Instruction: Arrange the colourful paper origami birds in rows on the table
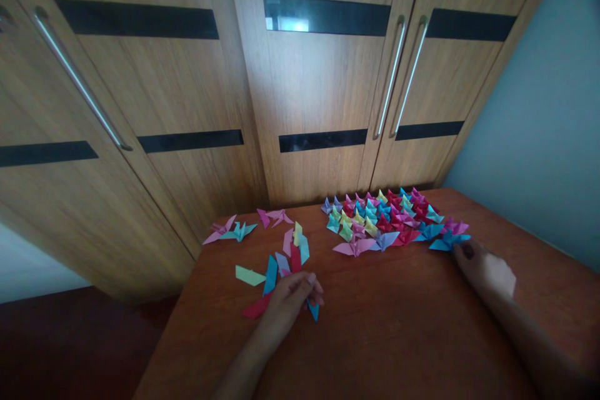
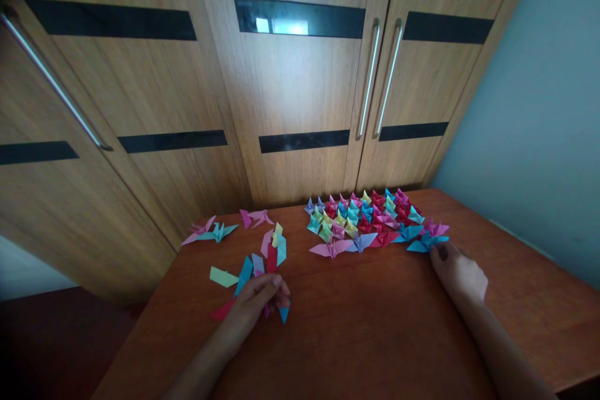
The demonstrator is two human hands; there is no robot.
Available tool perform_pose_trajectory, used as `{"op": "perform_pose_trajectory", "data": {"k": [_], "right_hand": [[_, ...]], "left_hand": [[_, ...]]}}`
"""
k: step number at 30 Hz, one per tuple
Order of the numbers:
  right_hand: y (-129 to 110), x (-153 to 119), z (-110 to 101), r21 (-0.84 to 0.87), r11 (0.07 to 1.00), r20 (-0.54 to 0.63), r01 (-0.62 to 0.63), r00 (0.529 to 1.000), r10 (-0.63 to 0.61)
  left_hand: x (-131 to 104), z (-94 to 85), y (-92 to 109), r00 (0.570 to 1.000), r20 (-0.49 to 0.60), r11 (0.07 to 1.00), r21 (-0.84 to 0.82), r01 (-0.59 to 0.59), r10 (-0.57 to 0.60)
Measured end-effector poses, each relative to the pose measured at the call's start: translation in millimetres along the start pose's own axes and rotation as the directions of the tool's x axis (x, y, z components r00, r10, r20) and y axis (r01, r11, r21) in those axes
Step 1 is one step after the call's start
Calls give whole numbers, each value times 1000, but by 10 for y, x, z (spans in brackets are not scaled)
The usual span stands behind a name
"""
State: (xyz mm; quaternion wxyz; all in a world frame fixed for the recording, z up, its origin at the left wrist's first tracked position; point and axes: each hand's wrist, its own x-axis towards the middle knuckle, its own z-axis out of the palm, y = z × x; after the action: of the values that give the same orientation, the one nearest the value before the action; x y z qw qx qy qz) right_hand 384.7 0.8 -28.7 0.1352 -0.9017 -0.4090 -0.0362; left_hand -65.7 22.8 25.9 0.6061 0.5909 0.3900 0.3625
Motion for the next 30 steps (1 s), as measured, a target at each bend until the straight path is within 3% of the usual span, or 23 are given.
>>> {"op": "perform_pose_trajectory", "data": {"k": [10, 15, 18, 21, 26, 30], "right_hand": [[8, -13, -4, 77, 995, -43, -56, 997, 60], [33, -58, 2, 167, 986, -195, -12, 980, 45], [-97, -157, -11, 233, 970, -323, 75, 946, 4], [-426, -352, -57, 344, 896, -380, 280, 914, -140], [-1314, -882, -167, 590, 617, -288, 521, 850, -442], [-1993, -1316, -155, 666, 488, -150, 564, 742, -654]], "left_hand": [[-8, 6, 24, 1000, -1, 1000, 20, 3, -3], [-2, -13, -10, 1000, -4, 1000, 19, 9, -9], [7, -20, -42, 1000, 1, 1000, 6, 16, -16], [23, -34, -47, 999, -35, 1000, -6, 22, -22], [73, -204, 48, 975, -215, 999, 12, -47, 48], [131, -575, 96, 887, -457, 998, 9, -67, 64]]}}
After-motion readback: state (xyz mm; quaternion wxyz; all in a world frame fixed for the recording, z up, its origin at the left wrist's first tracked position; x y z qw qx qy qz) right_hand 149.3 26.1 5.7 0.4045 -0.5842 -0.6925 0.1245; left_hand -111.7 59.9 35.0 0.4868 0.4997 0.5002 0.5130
